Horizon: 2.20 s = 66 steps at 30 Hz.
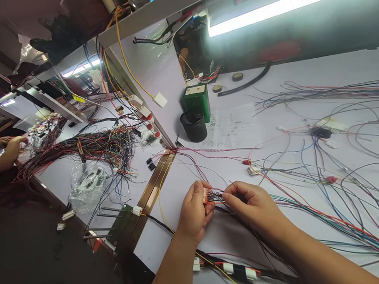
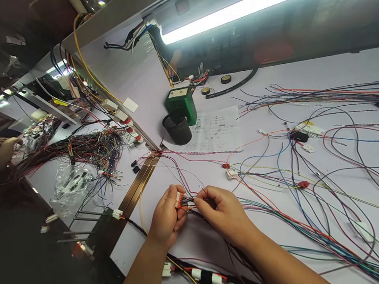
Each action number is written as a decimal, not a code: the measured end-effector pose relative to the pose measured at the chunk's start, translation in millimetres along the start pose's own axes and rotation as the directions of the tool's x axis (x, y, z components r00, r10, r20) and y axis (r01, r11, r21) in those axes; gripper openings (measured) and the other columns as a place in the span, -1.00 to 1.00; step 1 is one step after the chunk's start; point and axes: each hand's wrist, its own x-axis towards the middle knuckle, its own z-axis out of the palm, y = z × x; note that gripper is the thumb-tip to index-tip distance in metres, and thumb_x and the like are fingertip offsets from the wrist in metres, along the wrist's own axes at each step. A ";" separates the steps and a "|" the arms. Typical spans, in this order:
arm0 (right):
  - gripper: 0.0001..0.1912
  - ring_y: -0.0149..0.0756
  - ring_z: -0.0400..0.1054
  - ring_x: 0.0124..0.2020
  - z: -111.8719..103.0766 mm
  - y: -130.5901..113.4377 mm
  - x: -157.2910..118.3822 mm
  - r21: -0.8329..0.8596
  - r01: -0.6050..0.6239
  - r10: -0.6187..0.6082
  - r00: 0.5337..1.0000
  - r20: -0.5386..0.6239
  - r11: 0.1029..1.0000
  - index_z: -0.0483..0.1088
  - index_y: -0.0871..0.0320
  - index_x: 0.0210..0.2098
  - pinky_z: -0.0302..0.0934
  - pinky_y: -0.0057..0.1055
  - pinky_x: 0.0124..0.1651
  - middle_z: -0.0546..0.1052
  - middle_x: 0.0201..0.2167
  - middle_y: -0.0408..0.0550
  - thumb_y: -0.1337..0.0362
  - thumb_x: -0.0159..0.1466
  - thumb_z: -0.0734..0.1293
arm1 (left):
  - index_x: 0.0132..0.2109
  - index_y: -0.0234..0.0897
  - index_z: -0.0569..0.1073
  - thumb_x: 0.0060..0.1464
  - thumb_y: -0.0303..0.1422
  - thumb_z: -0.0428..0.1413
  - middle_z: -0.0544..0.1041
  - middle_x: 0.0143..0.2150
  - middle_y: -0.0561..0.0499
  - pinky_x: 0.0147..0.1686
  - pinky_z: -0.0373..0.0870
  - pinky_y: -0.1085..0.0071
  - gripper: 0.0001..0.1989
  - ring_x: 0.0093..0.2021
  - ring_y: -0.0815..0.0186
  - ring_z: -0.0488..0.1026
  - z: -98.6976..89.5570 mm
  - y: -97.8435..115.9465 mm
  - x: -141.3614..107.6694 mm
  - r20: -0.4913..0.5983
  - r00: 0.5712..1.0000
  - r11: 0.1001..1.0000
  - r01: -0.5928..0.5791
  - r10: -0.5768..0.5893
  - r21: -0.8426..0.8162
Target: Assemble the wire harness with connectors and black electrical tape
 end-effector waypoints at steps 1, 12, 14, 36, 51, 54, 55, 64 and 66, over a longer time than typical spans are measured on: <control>-0.77 -0.37 0.26 -0.48 -0.3 -0.3 0.1 0.005 0.000 0.000 1.000 0.005 1.000 0.39 0.14 -0.44 0.15 -0.45 -0.43 0.42 -0.54 -0.17 0.14 0.22 0.25 | -0.20 -0.23 0.32 0.14 0.10 -0.07 0.13 -0.70 0.24 -0.78 -0.18 0.67 -0.54 -0.76 0.58 -0.11 0.1 -0.1 0.0 -0.001 1.000 1.000 0.000 0.000 -0.001; -0.78 -0.35 0.26 -0.49 -2.5 -2.8 1.1 0.055 -0.049 0.048 0.999 0.027 0.997 0.44 0.16 -0.38 0.14 -0.46 -0.44 0.42 -0.55 -0.17 0.23 0.16 0.19 | -0.20 -0.22 0.32 0.15 0.07 -0.07 0.14 -0.68 0.23 -0.77 -0.18 0.66 -0.57 -0.76 0.58 -0.10 -0.3 0.1 0.8 -0.029 0.999 0.999 0.030 -0.030 0.016; -0.78 -0.35 0.26 -0.50 -2.9 -3.6 1.3 0.051 -0.055 0.054 0.998 0.031 0.997 0.44 0.16 -0.38 0.14 -0.45 -0.44 0.41 -0.56 -0.17 0.23 0.17 0.19 | -0.20 -0.22 0.31 0.17 0.06 -0.09 0.14 -0.68 0.23 -0.77 -0.18 0.65 -0.58 -0.76 0.58 -0.10 -0.3 0.6 0.3 -0.022 0.999 0.999 0.025 -0.025 0.019; -0.47 -0.41 0.16 -0.55 10.6 27.4 -3.4 -0.694 0.399 -0.518 0.854 0.044 0.599 0.21 -0.05 0.20 -0.09 -0.47 -0.56 0.32 -0.46 -0.17 0.46 0.29 0.13 | -0.30 -0.29 0.40 0.22 -0.16 -0.01 0.21 -0.51 0.12 -0.43 0.15 0.47 -0.71 -0.48 0.43 0.12 -6.6 -1.8 -9.6 0.277 0.885 0.790 -0.460 0.373 0.405; -0.92 -0.35 0.29 -0.32 5.1 13.6 -3.9 -0.292 0.435 -0.488 0.862 -0.139 0.852 0.44 0.05 -0.25 0.22 -0.40 -0.31 0.28 -0.27 -0.07 0.32 0.27 0.31 | -0.21 -0.26 0.36 0.18 0.02 -0.05 0.18 -0.61 0.17 -0.70 -0.06 0.65 -0.60 -0.65 0.52 0.02 1.2 -1.5 -1.3 0.048 0.998 0.999 -0.046 0.047 -0.026; -0.94 -0.35 0.30 -0.31 8.0 13.5 -5.9 -0.303 0.441 -0.483 0.872 -0.075 0.845 0.42 0.07 -0.28 0.24 -0.38 -0.28 0.30 -0.19 -0.04 0.31 0.27 0.29 | -0.19 -0.26 0.36 0.18 0.02 -0.04 0.18 -0.62 0.17 -0.71 -0.05 0.66 -0.59 -0.66 0.53 0.04 1.7 -1.2 -1.4 0.034 0.999 0.998 -0.040 0.041 -0.040; -0.95 -0.36 0.31 -0.31 8.5 13.3 -5.9 -0.304 0.432 -0.473 0.878 -0.072 0.849 0.40 0.09 -0.29 0.24 -0.38 -0.29 0.30 -0.19 -0.04 0.32 0.27 0.29 | -0.19 -0.26 0.36 0.17 0.02 -0.04 0.19 -0.62 0.17 -0.71 -0.05 0.66 -0.59 -0.66 0.53 0.04 1.5 -1.4 -1.4 0.035 0.999 0.998 -0.040 0.041 -0.040; -0.93 -0.38 0.30 -0.35 6.9 13.6 0.1 -0.328 0.408 -0.456 0.886 -0.082 0.852 0.33 0.11 -0.40 0.24 -0.45 -0.35 0.32 -0.29 -0.08 0.38 0.21 0.28 | -0.20 -0.26 0.36 0.16 0.03 -0.03 0.15 -0.63 0.20 -0.69 -0.04 0.68 -0.58 -0.65 0.54 0.01 0.7 -2.0 -0.9 0.046 0.998 0.999 -0.047 0.047 -0.012; -0.93 -0.37 0.30 -0.35 7.0 14.0 0.1 -0.332 0.415 -0.464 0.882 -0.081 0.847 0.33 0.10 -0.40 0.24 -0.45 -0.35 0.32 -0.30 -0.08 0.37 0.21 0.28 | -0.20 -0.26 0.35 0.16 0.03 -0.04 0.14 -0.62 0.20 -0.69 -0.04 0.67 -0.58 -0.65 0.54 0.00 1.3 -1.7 -1.5 0.044 0.997 0.998 -0.059 0.059 0.003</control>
